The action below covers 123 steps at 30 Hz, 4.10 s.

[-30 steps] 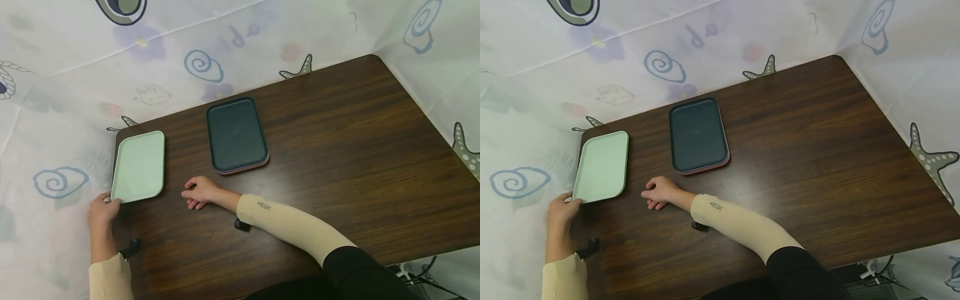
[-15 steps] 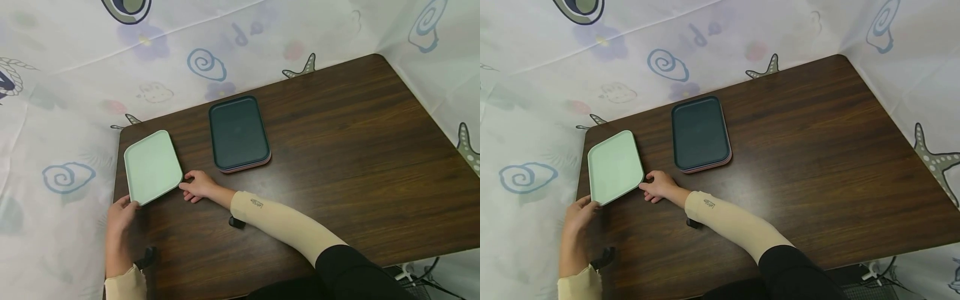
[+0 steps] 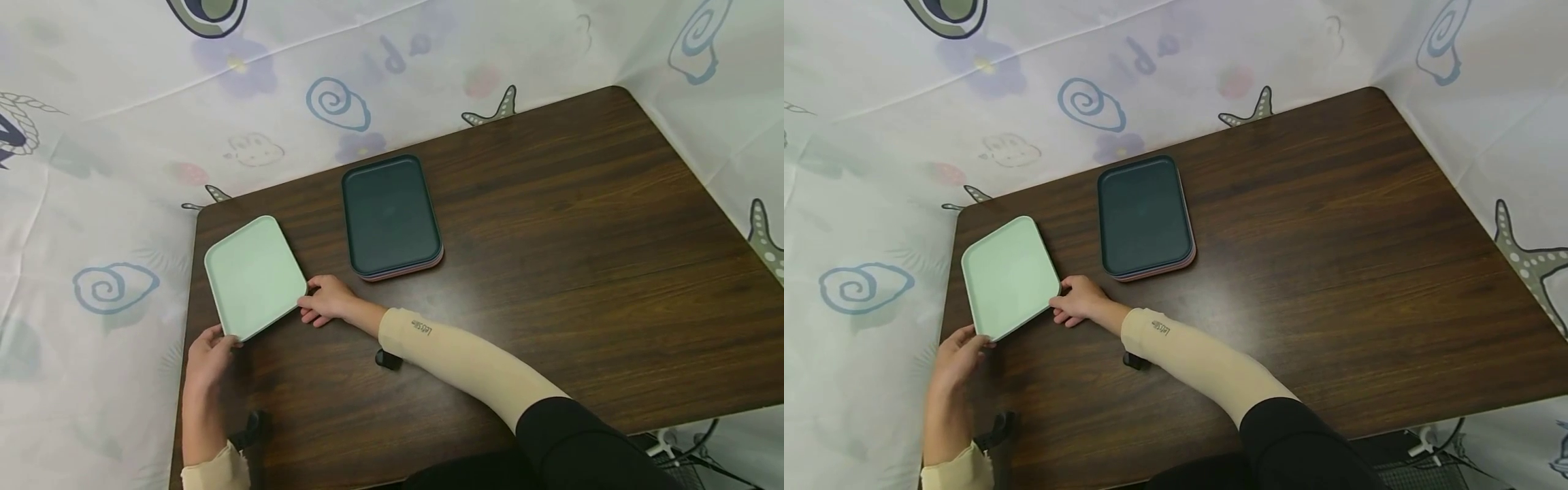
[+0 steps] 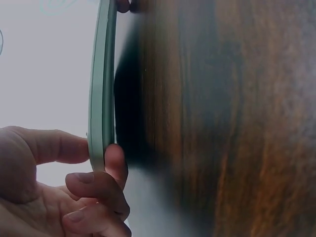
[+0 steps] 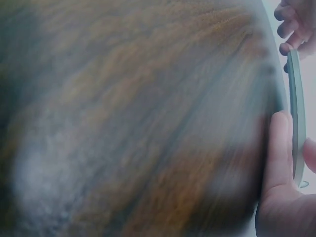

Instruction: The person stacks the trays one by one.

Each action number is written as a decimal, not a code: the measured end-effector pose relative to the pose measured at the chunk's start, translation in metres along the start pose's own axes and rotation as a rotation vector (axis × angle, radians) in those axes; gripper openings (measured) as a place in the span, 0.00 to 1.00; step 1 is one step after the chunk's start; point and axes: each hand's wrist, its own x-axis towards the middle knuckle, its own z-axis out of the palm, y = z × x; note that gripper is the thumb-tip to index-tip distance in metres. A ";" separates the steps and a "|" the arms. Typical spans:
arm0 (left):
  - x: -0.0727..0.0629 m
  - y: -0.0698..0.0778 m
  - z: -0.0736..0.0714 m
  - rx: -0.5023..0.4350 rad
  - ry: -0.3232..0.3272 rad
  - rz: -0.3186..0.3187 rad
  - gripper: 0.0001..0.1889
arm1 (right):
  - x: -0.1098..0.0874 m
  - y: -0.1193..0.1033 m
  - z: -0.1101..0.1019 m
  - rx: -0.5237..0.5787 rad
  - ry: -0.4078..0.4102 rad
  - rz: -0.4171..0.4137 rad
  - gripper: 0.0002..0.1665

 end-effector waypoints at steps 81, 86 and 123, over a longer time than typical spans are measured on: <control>-0.045 0.092 0.088 -0.206 -0.081 0.472 0.21 | -0.103 -0.036 -0.144 -0.118 0.180 -0.142 0.29; -0.043 0.100 0.098 -0.172 -0.116 0.488 0.22 | -0.111 -0.031 -0.155 -0.120 0.207 -0.154 0.28; -0.013 0.131 0.159 0.064 -0.016 0.610 0.22 | -0.125 -0.014 -0.192 -0.259 0.429 -0.228 0.20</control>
